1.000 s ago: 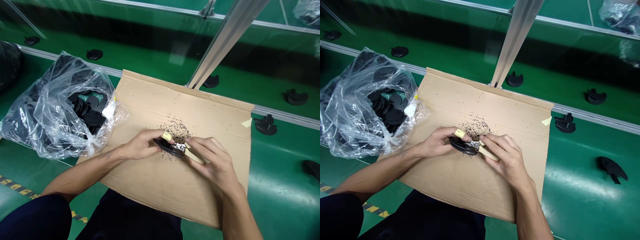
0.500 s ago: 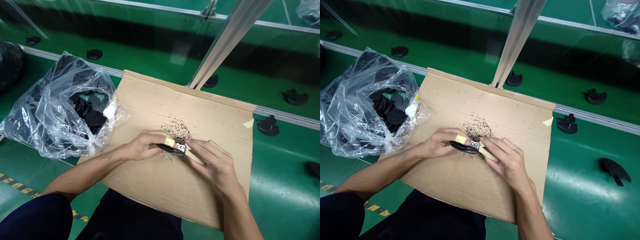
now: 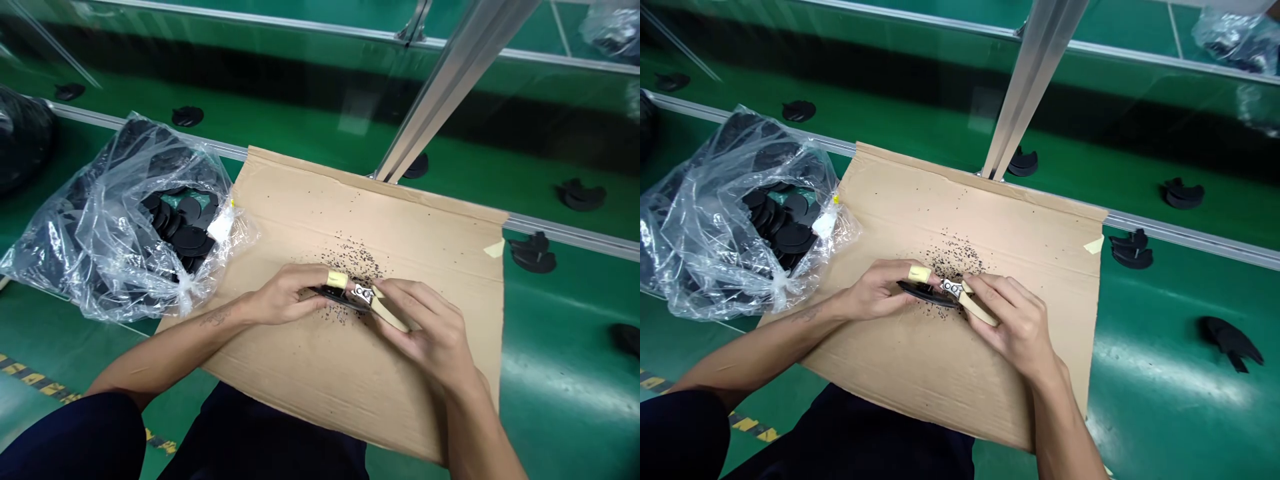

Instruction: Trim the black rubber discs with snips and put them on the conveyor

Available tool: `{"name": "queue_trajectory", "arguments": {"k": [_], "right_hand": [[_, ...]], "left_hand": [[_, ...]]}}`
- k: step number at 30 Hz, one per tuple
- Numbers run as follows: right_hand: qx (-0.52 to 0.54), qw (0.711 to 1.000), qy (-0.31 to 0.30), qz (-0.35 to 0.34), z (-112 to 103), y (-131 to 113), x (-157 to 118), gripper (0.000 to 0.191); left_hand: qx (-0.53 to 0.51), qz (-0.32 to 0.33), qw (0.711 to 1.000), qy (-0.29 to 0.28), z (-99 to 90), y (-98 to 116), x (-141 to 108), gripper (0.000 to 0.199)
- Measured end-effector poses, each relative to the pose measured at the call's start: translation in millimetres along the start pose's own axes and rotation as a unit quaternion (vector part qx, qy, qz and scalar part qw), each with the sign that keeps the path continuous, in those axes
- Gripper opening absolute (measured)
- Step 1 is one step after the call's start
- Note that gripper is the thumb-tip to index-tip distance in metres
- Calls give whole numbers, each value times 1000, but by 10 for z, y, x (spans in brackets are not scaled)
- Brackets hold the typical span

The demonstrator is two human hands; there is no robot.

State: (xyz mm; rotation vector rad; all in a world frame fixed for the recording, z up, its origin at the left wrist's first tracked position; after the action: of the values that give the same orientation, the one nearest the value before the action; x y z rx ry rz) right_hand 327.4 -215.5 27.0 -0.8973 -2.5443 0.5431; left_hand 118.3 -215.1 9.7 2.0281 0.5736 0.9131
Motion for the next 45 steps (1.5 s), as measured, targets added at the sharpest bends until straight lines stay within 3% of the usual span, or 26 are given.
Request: {"name": "queue_trajectory", "arguments": {"k": [5, 11, 25, 30, 34, 38, 42, 45], "right_hand": [[-41, 999, 19, 0, -2, 26, 6, 46], [-50, 999, 18, 9, 9, 19, 9, 48], [-59, 996, 54, 34, -17, 15, -6, 50], [1, 998, 55, 21, -17, 41, -8, 52], [-29, 999, 23, 23, 18, 63, -9, 50], [-52, 996, 29, 61, 30, 98, 1, 46], [76, 991, 69, 87, 0, 125, 15, 45], [221, 971, 62, 60, 10, 96, 26, 41]], "left_hand": [[-30, -56, 998, -1, 40, -56, -27, 35], [28, -40, 999, 5, 34, -54, -21, 27], [31, -43, 998, 27, 55, -99, -50, 39], [-10, -52, 999, -4, 77, -117, -34, 49], [-42, -49, 997, -46, 109, -100, -15, 55], [-84, -81, 993, -21, 94, -134, -28, 50], [-154, -148, 977, 24, 85, -251, -51, 35], [-219, -194, 956, 34, 117, -337, -61, 41]]}}
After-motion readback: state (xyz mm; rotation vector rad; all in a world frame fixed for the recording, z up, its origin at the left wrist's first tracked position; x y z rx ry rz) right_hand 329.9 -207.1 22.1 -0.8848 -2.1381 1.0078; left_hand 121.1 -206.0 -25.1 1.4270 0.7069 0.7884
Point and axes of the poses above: each hand's wrist, its own x-axis towards the middle knuckle, its own z-axis out of the palm, y = z × x, the point moved 5 cm from there along x, towards the middle knuckle, and after that the axes turned 14 degrees about -y, right-handed, at the moved point
